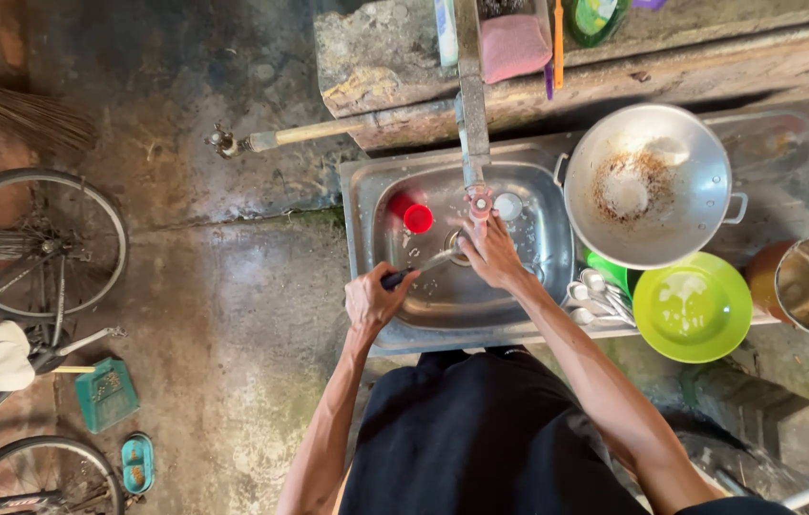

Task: The person is washing kitchen utensils and a wok at an outdoor sink and hanging them back on a wall rack.

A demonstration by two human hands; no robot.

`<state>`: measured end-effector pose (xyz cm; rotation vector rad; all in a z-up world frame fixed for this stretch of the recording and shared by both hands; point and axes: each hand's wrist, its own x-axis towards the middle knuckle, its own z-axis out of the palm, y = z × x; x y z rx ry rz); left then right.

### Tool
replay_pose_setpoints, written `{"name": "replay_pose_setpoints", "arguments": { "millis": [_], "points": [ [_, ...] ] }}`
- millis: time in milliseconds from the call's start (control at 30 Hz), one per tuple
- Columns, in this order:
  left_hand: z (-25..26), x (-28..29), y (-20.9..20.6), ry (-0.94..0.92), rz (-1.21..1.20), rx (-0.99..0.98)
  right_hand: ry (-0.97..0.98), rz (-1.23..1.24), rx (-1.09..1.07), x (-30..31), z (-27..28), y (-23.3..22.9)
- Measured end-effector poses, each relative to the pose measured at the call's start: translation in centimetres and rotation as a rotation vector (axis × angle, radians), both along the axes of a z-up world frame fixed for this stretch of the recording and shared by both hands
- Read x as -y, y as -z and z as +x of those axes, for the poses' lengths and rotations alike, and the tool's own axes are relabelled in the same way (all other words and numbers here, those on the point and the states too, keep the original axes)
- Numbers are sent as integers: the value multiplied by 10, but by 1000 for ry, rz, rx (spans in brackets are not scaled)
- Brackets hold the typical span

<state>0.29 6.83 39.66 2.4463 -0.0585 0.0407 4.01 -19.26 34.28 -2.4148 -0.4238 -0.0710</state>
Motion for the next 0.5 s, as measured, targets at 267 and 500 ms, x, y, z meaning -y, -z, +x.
{"name": "replay_pose_setpoints", "arguments": {
  "millis": [267,500],
  "points": [
    [-7,-7,-3,-43,6,-5,93,54,-44,1,31,38],
    [-3,-17,-4,-41,-46,-19,277,66,-124,1,40,62]
  ]
}}
